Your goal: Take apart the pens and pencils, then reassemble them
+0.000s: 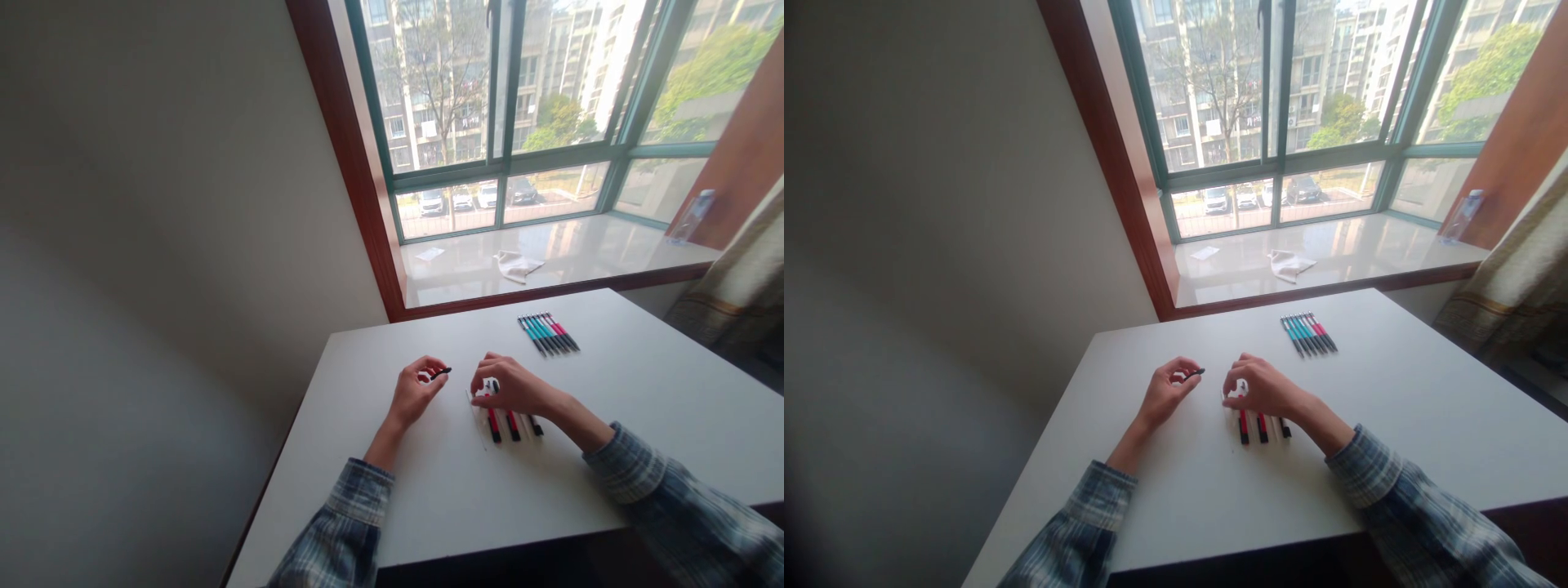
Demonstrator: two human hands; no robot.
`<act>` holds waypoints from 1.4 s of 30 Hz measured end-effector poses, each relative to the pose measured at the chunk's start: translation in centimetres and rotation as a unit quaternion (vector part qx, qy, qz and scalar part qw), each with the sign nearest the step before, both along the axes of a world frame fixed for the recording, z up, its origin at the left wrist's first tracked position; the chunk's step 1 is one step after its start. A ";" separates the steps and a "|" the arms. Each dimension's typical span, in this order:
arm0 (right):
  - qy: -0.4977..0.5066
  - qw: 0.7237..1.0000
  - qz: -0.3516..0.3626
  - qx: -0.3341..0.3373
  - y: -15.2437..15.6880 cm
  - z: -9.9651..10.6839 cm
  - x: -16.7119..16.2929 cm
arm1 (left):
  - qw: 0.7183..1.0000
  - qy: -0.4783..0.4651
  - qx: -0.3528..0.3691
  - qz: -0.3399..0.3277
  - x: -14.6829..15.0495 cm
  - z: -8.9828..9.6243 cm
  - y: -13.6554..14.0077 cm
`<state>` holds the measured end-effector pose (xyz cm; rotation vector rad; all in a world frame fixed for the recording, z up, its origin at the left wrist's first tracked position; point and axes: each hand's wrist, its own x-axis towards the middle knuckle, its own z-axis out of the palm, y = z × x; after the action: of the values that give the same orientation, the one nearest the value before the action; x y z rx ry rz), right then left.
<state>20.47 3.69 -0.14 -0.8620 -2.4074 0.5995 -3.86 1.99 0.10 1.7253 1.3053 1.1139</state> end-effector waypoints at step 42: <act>0.222 0.970 -0.037 -0.092 0.8 -1.2 -0.9 | 0.996 0.066 0.026 -0.053 1.1 0.5 -0.6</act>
<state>19.57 4.48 -1.33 -0.7881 -1.9305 0.8938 -2.79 1.35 0.61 1.9105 1.2568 0.9964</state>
